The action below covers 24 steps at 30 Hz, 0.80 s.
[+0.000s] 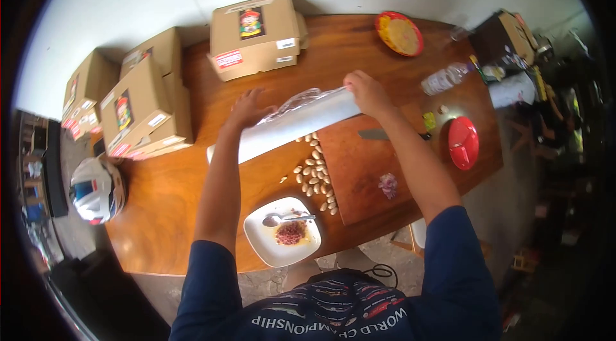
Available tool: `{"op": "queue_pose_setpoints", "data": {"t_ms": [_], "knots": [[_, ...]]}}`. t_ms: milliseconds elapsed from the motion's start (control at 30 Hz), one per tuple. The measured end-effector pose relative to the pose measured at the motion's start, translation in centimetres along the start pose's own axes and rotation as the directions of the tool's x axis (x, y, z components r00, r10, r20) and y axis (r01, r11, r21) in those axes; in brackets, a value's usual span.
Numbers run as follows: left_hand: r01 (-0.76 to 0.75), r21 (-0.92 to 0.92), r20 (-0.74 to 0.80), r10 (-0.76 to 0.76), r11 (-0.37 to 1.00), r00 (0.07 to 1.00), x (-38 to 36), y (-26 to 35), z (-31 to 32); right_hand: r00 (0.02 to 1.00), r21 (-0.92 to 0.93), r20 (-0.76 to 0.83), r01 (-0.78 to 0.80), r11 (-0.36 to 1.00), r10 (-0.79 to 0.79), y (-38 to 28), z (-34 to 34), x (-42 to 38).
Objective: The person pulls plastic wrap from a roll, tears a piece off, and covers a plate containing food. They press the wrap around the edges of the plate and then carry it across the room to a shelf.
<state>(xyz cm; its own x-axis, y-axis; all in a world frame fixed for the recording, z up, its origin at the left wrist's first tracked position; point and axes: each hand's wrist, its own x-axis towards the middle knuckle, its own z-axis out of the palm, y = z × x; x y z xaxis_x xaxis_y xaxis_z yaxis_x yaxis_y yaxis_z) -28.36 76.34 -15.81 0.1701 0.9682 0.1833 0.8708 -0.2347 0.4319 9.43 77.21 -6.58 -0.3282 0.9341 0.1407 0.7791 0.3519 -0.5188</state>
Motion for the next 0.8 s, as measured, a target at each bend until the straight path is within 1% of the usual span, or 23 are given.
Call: {"op": "queue_pose_setpoints", "data": {"t_ms": [33,67,100,133,200,233,267,300,333,367,400,467,500,533,600,667,700,733,800], "knots": [[0.021,0.019,-0.003,-0.021,1.0,1.0,-0.7,-2.8,-1.1,0.998,0.034,-0.037,-0.054,0.998,0.056,0.3,0.5,0.0],[0.15,-0.139,0.315,-0.1,0.979,0.944,-1.1,-5.5,-2.1,0.999,0.047,-0.029,-0.04,0.998,0.042,0.2,0.7,0.2],[0.315,-0.251,0.604,-0.106,0.915,0.79,-1.4,-6.7,-3.0,0.993,0.026,-0.014,-0.119,0.993,0.119,0.1,0.8,0.4],[0.322,-0.245,0.601,-0.117,0.915,0.79,-2.2,-6.9,-3.0,0.98,0.003,-0.001,-0.2,0.98,0.2,0.0,0.8,0.5],[0.309,-0.187,0.38,-0.222,0.932,0.898,-4.1,-6.4,-3.2,0.982,0.008,-0.029,-0.185,0.983,0.185,-0.1,1.2,1.3],[0.311,-0.303,0.186,-0.264,0.901,0.946,-4.9,-6.4,-3.0,0.981,0.007,-0.06,-0.185,0.983,0.185,-0.1,1.3,1.8],[0.315,-0.299,0.185,-0.268,0.901,0.945,-5.2,-7.0,-2.8,0.981,0.011,-0.058,-0.182,0.983,0.183,0.1,1.2,2.0],[0.382,-0.457,0.114,-0.373,0.804,0.921,-5.3,-7.7,-2.8,0.982,0.035,-0.095,-0.162,0.986,0.165,0.4,0.9,2.6],[0.415,-0.607,0.064,-0.479,0.678,0.875,-5.3,-8.4,-2.7,0.98,0.056,-0.132,-0.143,0.988,0.15,0.7,0.6,3.1],[0.263,-0.627,-0.135,-0.435,0.733,0.89,-4.8,-10.6,-2.2,0.981,0.052,-0.125,-0.145,0.988,0.151,0.3,-0.1,3.0],[0.15,-0.827,-0.163,-0.486,0.542,0.859,-4.4,-9.3,-5.4,0.982,0.069,-0.114,-0.143,0.987,0.15,-0.5,-1.4,3.1],[0.248,-0.731,-0.138,-0.494,0.636,0.858,-4.3,-9.4,-8.9,0.986,0.079,-0.1,-0.129,0.988,0.137,-0.9,-2.7,3.4],[0.246,-0.733,-0.146,-0.5,0.634,0.854,-4.8,-9.3,-10.2,0.988,0.103,-0.101,-0.109,0.989,0.12,-0.6,-2.9,3.5],[0.238,-0.746,-0.164,-0.518,0.622,0.84,-5.0,-9.1,-11.5,0.988,0.129,-0.109,-0.093,0.987,0.108,-0.3,-3.1,3.5],[0.217,-0.759,-0.188,-0.526,0.613,0.829,-5.3,-8.8,-13.1,0.988,0.115,-0.136,-0.061,0.992,0.076,-1.4,-4.1,3.6],[0.144,-0.828,-0.235,-0.568,0.542,0.789,-6.0,-8.9,-14.5,0.986,0.101,-0.163,-0.023,0.995,0.04,-3.1,-4.7,4.0],[0.164,-0.792,-0.28,-0.59,0.587,0.757,-6.1,-8.9,-15.0,0.986,0.116,-0.158,-0.024,0.993,0.042,-4.0,-5.0,4.1],[0.158,-0.793,-0.283,-0.586,0.588,0.759,-6.2,-9.1,-15.3,0.988,0.129,-0.149,-0.03,0.991,0.049,-4.8,-5.1,4.0],[0.111,-0.755,-0.394,-0.582,0.647,0.711,-6.5,-8.8,-16.1,0.99,0.14,-0.136,-0.014,0.99,0.033,-6.9,-6.0,3.7]]}}
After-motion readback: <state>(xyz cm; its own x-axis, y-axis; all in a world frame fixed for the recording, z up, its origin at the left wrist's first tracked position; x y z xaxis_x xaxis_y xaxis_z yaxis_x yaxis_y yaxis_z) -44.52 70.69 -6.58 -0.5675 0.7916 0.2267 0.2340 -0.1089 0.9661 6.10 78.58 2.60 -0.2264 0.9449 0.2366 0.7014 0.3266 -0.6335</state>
